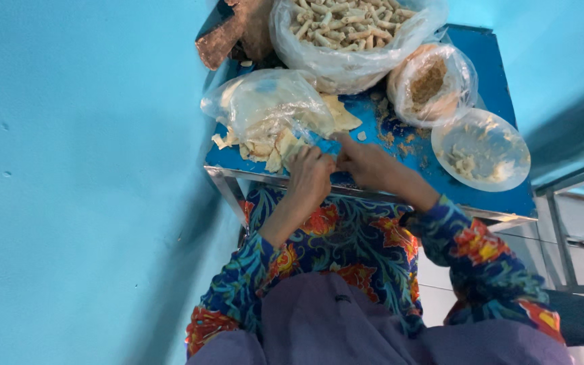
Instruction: The person sits at a small blue table and shapes small pieces of dough by hand, rolling and pinching each piece into a stick shape. The finished dough sticks are placed into a large plastic-lined basket, while scraps and a plate of dough pieces sit nearby.
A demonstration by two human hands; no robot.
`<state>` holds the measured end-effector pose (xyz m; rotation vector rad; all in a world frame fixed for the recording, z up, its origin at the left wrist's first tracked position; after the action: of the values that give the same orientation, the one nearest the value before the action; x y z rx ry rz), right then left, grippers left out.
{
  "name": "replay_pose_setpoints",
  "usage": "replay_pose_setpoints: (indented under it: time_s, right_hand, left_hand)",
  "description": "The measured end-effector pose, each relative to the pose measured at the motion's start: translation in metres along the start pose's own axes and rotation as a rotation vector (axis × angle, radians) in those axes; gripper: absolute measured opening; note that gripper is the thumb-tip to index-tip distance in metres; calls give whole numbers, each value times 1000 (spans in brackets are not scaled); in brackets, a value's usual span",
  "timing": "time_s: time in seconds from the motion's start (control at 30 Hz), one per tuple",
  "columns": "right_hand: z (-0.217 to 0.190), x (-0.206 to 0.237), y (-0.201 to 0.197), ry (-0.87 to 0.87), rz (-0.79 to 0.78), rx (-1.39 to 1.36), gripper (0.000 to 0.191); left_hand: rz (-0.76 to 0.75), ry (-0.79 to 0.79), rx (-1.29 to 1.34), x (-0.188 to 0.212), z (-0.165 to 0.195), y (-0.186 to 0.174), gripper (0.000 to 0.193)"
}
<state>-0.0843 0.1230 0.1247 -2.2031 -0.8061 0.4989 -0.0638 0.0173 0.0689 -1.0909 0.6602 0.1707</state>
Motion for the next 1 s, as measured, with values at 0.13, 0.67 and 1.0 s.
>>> replay_pose_setpoints:
  time_s: [0.13,0.67,1.0]
  right_hand:
    - [13,-18,-2,143,-112,-146,69]
    - [-11,27,7,-268,289,239,62]
    - [-4,33,10,-176,239,182,63]
  left_hand:
    - [-187,5,65,-16,-11,13,7]
    - [23,148,-231,2,22,-12,19]
    - [-1,170,-313,11,28,-12,23]
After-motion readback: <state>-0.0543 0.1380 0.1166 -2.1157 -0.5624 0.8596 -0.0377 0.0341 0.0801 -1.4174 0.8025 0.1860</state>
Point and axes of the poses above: each hand's wrist, its own x-axis away from the middle knuckle, its own y-axis out of the palm, z = x × y, the point moved 8 cm from there along -x, towards the middle knuckle, and after that the axes turned 12 degrees about -x, right-handed, at the moved point
